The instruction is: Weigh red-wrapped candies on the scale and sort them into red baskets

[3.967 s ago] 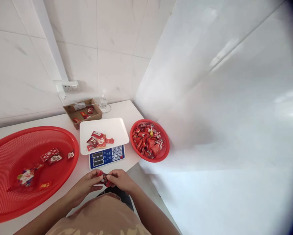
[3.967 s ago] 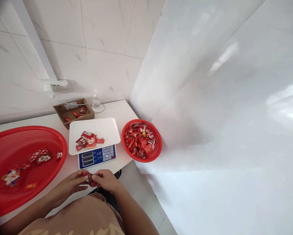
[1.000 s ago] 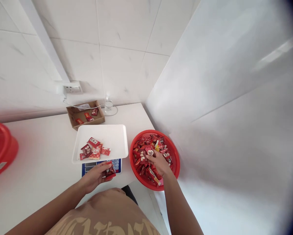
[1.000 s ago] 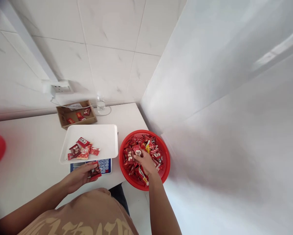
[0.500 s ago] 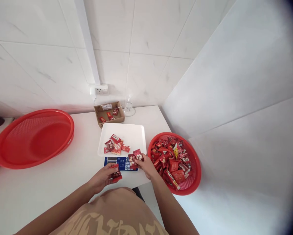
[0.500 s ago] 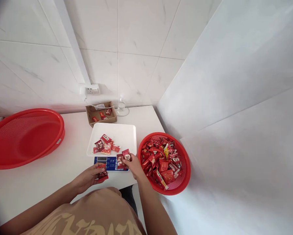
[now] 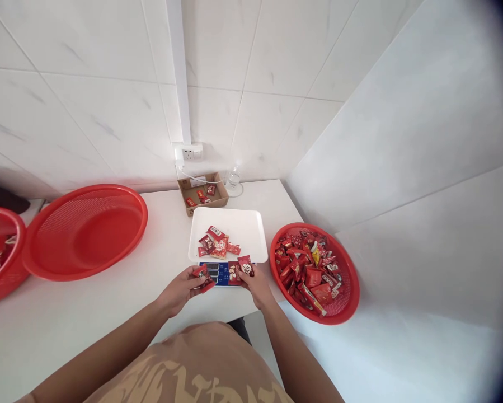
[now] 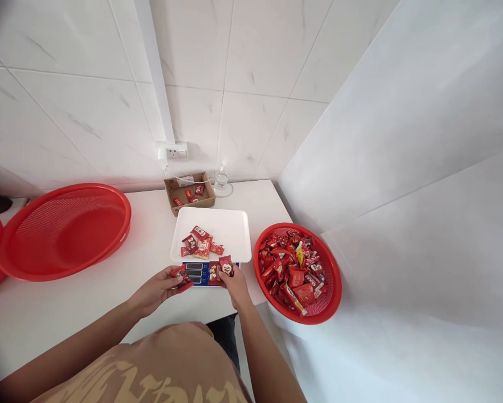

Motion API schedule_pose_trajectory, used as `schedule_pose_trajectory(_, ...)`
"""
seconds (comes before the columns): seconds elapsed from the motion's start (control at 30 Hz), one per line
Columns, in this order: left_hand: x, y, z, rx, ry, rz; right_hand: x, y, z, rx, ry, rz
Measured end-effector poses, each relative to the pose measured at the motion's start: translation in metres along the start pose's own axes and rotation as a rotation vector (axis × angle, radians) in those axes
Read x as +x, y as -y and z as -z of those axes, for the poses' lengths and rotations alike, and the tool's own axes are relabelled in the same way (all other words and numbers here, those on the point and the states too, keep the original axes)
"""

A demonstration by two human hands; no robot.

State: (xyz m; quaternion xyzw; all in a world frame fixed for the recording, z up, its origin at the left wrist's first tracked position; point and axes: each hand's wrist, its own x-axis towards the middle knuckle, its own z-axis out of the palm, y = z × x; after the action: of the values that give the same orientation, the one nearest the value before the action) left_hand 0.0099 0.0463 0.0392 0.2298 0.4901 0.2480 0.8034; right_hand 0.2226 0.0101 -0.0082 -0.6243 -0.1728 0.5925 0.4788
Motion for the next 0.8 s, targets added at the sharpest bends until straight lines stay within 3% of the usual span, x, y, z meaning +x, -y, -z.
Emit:
schedule_pose_trajectory(0.2,0.022,-0.008,-0.001,0.152,-0.021,-0.068,-0.033,-0.031,0.002,0.133,-0.028,-0.023)
schedule_pose_trajectory(0.4,0.059,-0.023,-0.032,0.411,-0.075,-0.155,-0.065,-0.053,0.012,0.216,-0.109,-0.030)
schedule_pose_trajectory(0.5,0.061,-0.026,-0.045,0.494,-0.095,-0.138,-0.074,-0.058,0.021,0.220,-0.151,-0.041)
schedule_pose_trajectory(0.6,0.039,-0.028,-0.047,0.610,-0.019,-0.200,-0.076,-0.061,0.031,0.206,-0.164,-0.052)
schedule_pose_trajectory(0.7,-0.004,-0.021,-0.036,0.694,0.130,-0.304,-0.073,-0.061,0.036,0.158,-0.176,-0.064)
schedule_pose_trajectory(0.8,-0.053,0.009,-0.015,0.628,-0.013,-0.171,-0.069,-0.056,0.033,0.082,-0.145,-0.065)
